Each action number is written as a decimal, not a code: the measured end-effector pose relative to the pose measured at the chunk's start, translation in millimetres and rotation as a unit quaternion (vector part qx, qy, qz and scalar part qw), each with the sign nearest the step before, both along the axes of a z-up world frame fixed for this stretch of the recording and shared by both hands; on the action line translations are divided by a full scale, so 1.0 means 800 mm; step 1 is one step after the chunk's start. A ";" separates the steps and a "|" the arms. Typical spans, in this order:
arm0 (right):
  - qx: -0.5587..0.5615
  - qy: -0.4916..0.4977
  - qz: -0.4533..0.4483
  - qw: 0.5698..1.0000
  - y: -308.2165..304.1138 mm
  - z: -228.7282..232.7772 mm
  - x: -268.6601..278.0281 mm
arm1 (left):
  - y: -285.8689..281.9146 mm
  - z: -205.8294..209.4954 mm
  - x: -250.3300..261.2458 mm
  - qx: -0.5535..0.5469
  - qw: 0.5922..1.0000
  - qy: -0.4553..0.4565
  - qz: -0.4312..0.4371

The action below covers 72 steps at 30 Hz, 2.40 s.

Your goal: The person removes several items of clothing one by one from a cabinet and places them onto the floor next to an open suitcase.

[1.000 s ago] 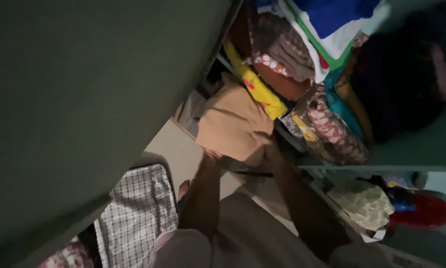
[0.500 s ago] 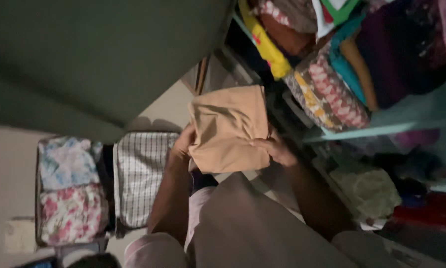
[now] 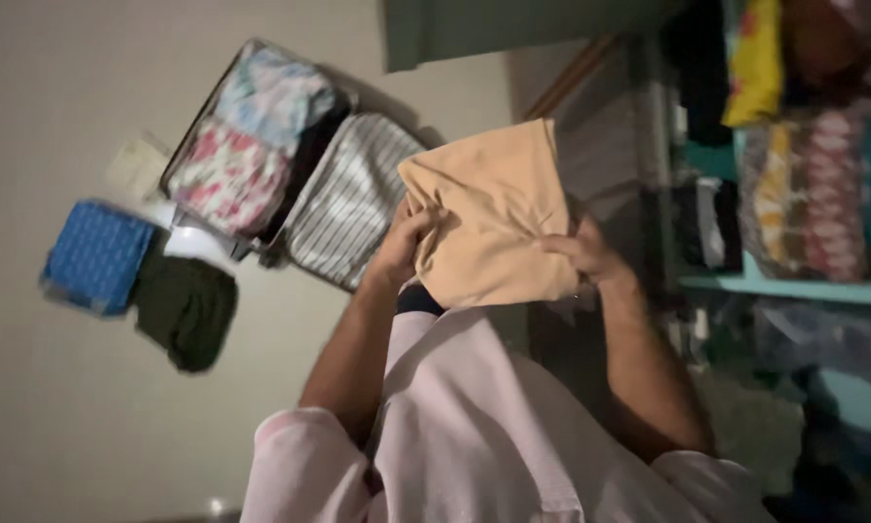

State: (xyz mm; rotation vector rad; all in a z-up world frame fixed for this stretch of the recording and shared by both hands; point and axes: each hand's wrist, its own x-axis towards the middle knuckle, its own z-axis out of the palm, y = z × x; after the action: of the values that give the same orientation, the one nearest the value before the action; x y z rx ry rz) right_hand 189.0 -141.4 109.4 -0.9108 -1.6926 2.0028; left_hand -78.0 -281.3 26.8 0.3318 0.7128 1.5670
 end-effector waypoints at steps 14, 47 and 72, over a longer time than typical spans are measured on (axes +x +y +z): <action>-0.411 0.389 0.065 0.822 -0.166 -0.015 -0.200 | -0.210 0.074 -0.108 0.010 0.942 -0.112 0.317; 0.139 0.025 0.567 0.812 -0.538 -0.278 -0.715 | -0.781 -0.206 -0.325 -0.199 0.854 -0.046 0.479; 0.130 -0.063 0.606 0.782 -0.516 -0.663 -0.730 | -0.749 -0.625 -0.322 -0.241 0.791 0.079 0.557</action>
State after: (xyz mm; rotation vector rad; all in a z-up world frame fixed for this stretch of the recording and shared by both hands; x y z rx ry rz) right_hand -395.2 -554.4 -421.2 0.3490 -2.9792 2.1958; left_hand -335.2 -880.2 -473.2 -0.4595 1.5782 2.3572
